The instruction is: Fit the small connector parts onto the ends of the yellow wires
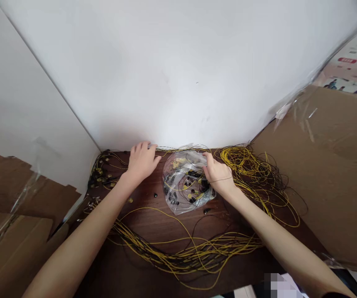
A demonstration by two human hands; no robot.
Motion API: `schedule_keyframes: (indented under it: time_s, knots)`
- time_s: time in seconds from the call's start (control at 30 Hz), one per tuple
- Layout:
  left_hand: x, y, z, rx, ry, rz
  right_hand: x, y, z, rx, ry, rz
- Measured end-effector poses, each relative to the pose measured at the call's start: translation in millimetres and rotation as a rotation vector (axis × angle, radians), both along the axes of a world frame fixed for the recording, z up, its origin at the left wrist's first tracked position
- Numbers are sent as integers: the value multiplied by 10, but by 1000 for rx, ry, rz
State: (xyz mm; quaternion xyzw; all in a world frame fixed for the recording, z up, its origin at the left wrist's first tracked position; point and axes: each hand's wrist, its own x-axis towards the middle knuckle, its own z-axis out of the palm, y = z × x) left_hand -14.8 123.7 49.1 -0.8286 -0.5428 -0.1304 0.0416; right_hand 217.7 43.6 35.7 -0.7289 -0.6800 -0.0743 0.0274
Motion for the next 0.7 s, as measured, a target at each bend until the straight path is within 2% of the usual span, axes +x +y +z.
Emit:
schedule_keyframes:
  time_s: [0.07, 0.17, 0.23, 0.33, 0.43, 0.57, 0.7]
  knots:
    - [85, -134, 44, 31, -105, -182, -15, -41, 81, -56, -47, 46]
    - [313, -400, 94, -38, -280, -565, -49, -103, 210, -150, -78, 82]
    - [502, -574, 80, -98, -353, -680, -79, -140, 279, -181, -92, 90]
    - [741, -738, -15, -129, -416, -690, -112, -182, 332, -211, -120, 93]
    - [857, -766, -126, -36, -380, -721, -91, -214, 337, -228, -124, 99]
    - [869, -715, -213, -10, -226, -710, 44, -310, 395, -249, -72, 85]
    - [838, -695, -257, -74, -176, -690, 203, -547, 578, -182, -66, -4]
